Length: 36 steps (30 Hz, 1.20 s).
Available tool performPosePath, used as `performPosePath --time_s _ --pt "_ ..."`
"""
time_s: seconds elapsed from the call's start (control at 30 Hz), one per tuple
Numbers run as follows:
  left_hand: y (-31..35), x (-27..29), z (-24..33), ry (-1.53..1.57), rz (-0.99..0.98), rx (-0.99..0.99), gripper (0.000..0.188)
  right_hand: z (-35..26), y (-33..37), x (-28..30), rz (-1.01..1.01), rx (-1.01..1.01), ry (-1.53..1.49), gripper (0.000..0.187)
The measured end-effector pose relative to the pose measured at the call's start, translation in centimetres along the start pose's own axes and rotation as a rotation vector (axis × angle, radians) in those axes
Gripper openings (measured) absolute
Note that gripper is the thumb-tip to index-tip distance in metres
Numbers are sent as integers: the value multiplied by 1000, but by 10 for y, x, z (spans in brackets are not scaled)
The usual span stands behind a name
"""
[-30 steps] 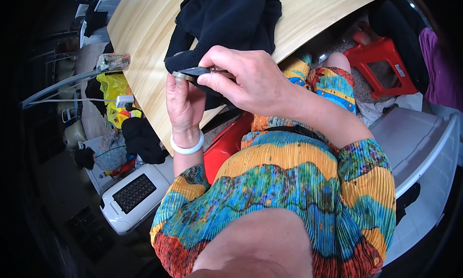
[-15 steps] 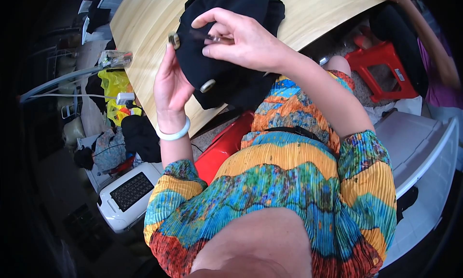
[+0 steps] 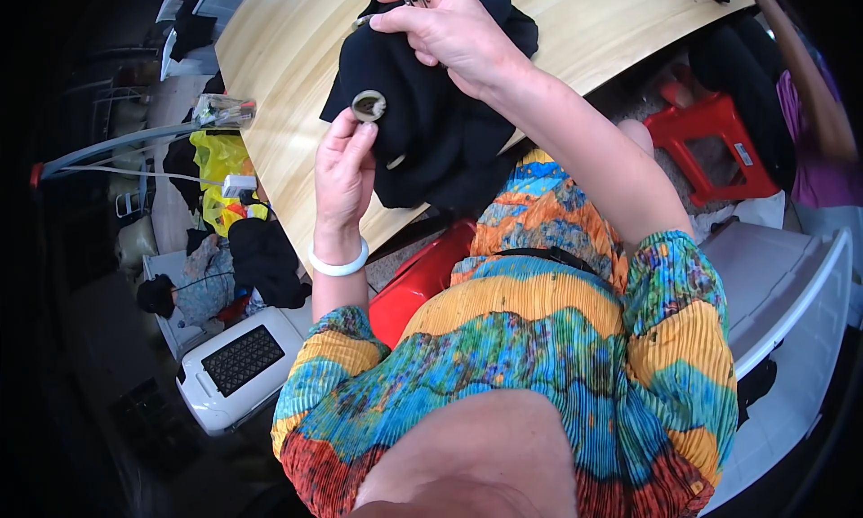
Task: Inspecting and trimming black fabric around metal grommets in a textile manufacturing environment.
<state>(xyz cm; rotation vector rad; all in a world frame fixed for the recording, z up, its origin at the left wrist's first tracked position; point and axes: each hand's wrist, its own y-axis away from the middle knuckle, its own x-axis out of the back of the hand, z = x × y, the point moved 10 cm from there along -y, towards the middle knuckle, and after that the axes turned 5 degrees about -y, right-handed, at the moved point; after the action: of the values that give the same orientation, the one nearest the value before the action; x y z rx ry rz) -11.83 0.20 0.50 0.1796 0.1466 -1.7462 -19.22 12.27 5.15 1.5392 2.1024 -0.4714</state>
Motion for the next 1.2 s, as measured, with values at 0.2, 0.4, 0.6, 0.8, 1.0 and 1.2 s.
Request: performPosePath --time_s 0.2,0.4,0.6,0.8,1.0,1.2 --pt "-2 -10 10 371 18 92 26 -30 16 -8 -109 613 440 35" --pt "-3 -9 7 296 9 93 26 3 35 -31 -325 341 649 35" --pt "-4 9 3 128 103 149 16 -4 37 -31 -243 511 728 23" --pt "-2 4 -4 173 76 153 16 -12 45 -37 -282 701 909 18" --pt "7 -9 11 283 -1 5 26 -44 47 -7 -39 719 768 25" --pt "9 -9 8 396 11 -26 31 -5 78 2 -113 397 538 28"
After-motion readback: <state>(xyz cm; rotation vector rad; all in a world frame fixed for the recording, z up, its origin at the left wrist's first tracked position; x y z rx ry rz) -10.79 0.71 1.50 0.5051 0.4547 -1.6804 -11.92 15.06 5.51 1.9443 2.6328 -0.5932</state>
